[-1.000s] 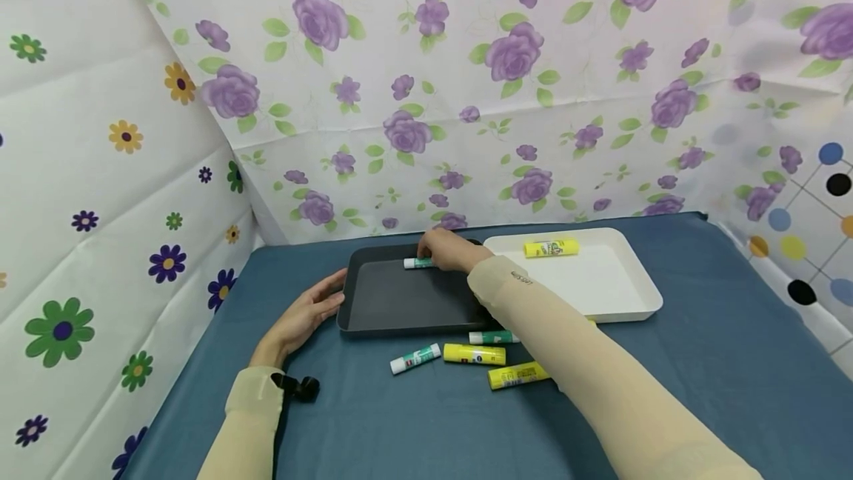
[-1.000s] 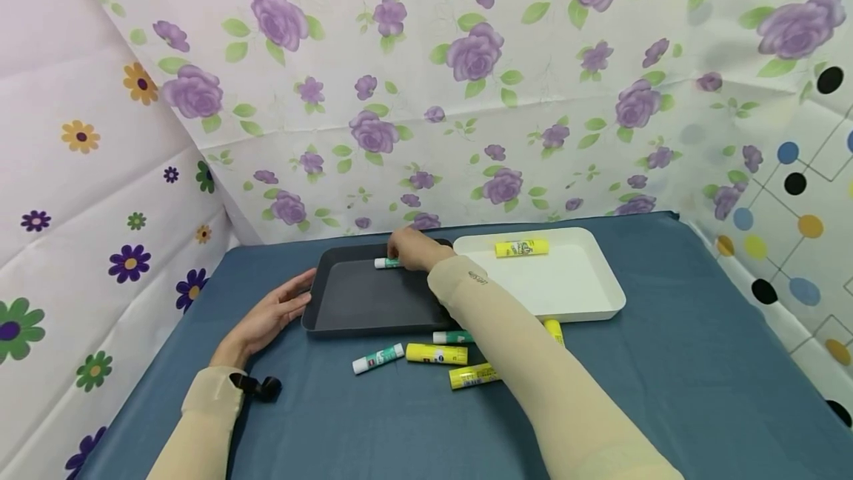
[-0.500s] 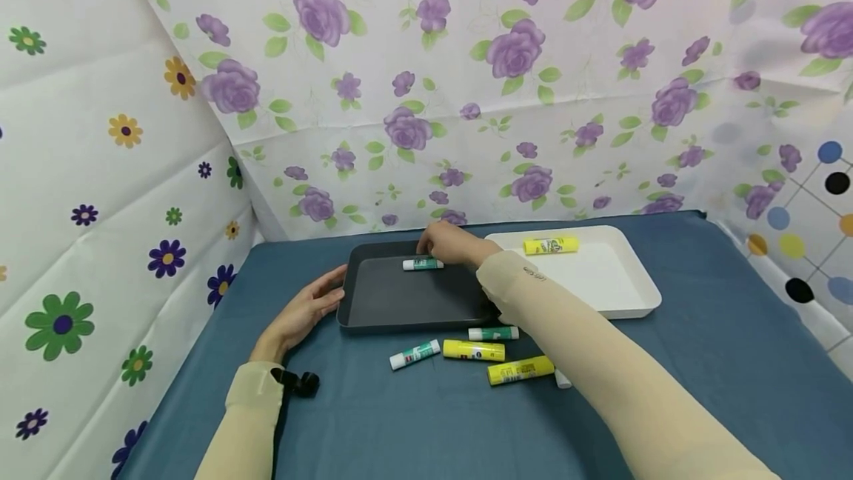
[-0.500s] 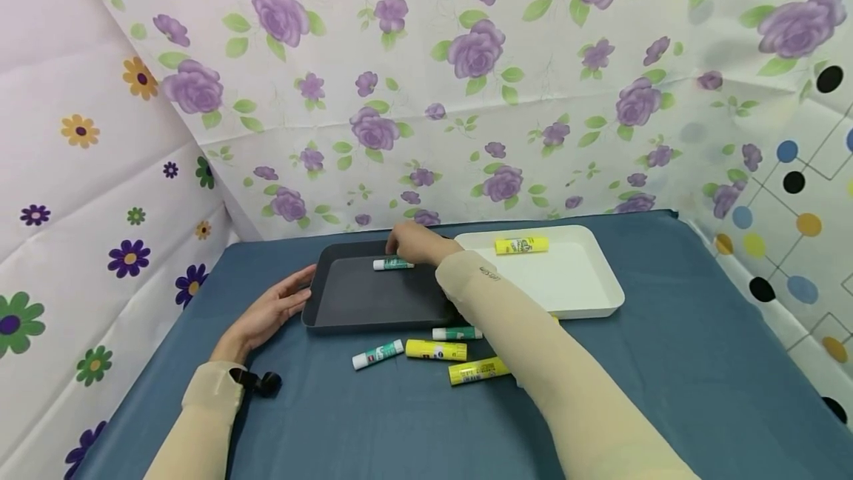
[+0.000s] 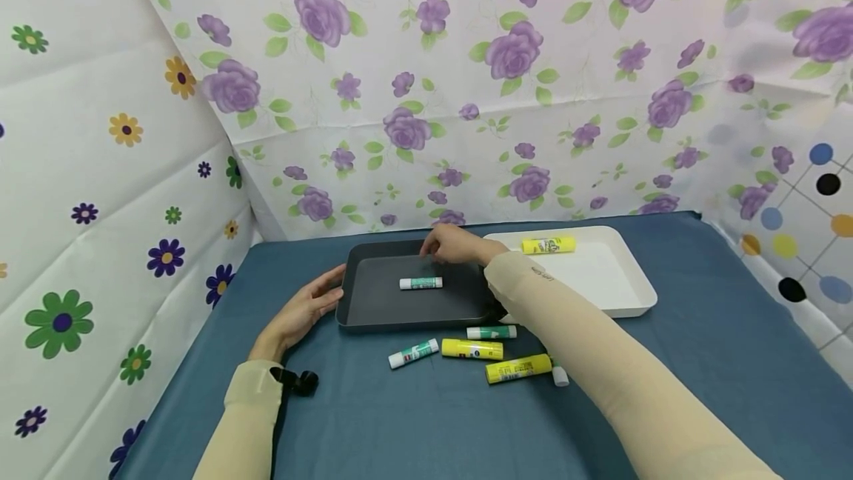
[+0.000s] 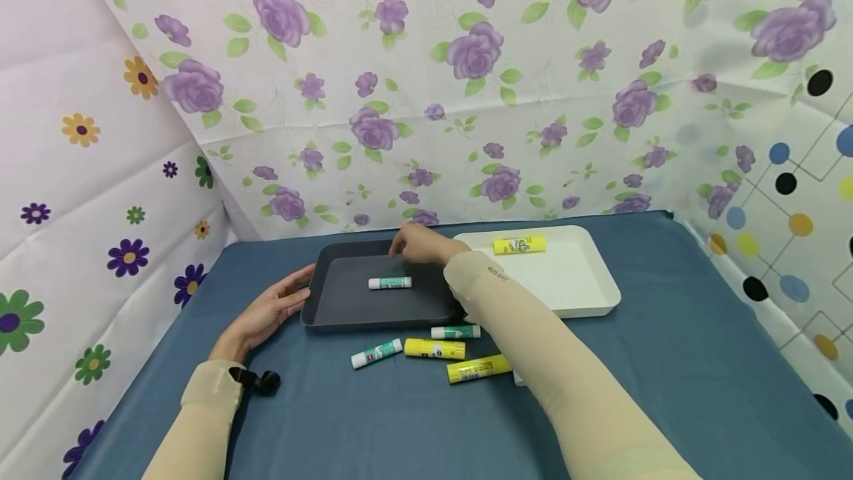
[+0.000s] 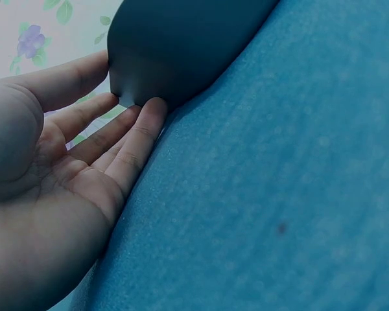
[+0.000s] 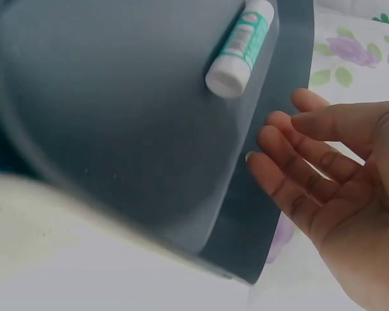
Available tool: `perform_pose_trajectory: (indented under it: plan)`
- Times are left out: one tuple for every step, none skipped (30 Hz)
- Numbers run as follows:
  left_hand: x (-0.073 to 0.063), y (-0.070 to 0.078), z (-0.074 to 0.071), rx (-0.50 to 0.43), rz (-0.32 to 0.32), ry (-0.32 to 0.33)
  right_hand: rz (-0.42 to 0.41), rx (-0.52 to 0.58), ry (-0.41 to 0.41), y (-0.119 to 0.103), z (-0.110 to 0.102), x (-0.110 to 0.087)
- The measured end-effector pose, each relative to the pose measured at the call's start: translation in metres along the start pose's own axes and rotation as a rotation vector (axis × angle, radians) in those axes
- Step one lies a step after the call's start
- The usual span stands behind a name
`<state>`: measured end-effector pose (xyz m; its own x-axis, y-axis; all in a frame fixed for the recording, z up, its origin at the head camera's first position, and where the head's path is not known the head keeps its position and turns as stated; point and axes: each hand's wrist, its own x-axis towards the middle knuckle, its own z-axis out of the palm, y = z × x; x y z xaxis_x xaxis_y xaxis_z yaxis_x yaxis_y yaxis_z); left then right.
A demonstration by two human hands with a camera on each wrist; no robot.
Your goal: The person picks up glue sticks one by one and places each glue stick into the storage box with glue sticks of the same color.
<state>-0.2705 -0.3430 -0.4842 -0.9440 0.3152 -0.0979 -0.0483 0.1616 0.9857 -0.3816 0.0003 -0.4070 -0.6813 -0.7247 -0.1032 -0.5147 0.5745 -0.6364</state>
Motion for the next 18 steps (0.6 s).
perform_pose_trajectory:
  plan:
    - [0.0,0.0,0.0,-0.001,0.0,0.0,-0.001,0.011,-0.002,0.0,-0.001,-0.001]
    - [0.0,0.0,0.0,-0.001,0.002,-0.001,-0.003,0.024,-0.005,0.0,-0.002,-0.002]
    - [0.0,-0.001,0.0,0.0,0.003,-0.002,-0.003,0.031,-0.008,0.0,-0.003,-0.003]
    - [0.0,-0.001,0.0,0.0,0.004,-0.003,-0.005,0.041,-0.011,0.0,-0.004,-0.004]
    - [0.0,-0.001,0.0,0.001,0.005,-0.004,-0.007,0.049,-0.015,-0.001,-0.005,-0.005]
    - [0.0,-0.001,-0.001,0.001,0.005,-0.004,-0.008,0.054,-0.018,-0.001,-0.006,-0.006]
    - [0.0,-0.001,-0.001,0.001,0.005,-0.005,-0.012,0.06,-0.018,-0.002,-0.006,-0.006]
    - [0.0,-0.001,-0.001,0.0,0.005,-0.006,-0.015,0.061,-0.019,-0.002,-0.007,-0.007]
    - [0.001,-0.001,-0.001,0.0,0.005,-0.006,-0.018,0.063,-0.019,-0.002,-0.008,-0.008]
    - [0.001,-0.001,-0.001,-0.001,0.005,-0.006,-0.023,0.068,-0.019,-0.002,-0.008,-0.009]
    - [0.001,-0.001,-0.001,-0.002,0.005,-0.007,-0.026,0.073,-0.017,-0.002,-0.009,-0.009]
    - [0.001,-0.001,0.0,-0.003,0.005,-0.006,-0.029,0.073,-0.013,-0.002,-0.01,-0.01]
    - [0.0,-0.001,0.0,-0.004,0.004,-0.005,-0.03,0.075,-0.01,-0.001,-0.011,-0.011]
    - [0.0,-0.001,0.0,-0.003,0.004,-0.005,-0.031,0.077,-0.008,-0.001,-0.012,-0.012]
    - [0.0,-0.001,0.0,-0.002,0.004,-0.003,-0.032,0.082,-0.006,-0.001,-0.014,-0.013]
    - [0.0,-0.001,-0.001,-0.001,0.003,-0.003,-0.033,0.085,-0.003,0.0,-0.015,-0.014]
    - [0.0,-0.001,-0.001,0.0,0.002,-0.002,-0.034,0.088,-0.002,0.001,-0.017,-0.014]
    - [0.0,-0.001,-0.001,0.001,0.001,-0.002,-0.036,0.095,-0.002,0.002,-0.018,-0.015]
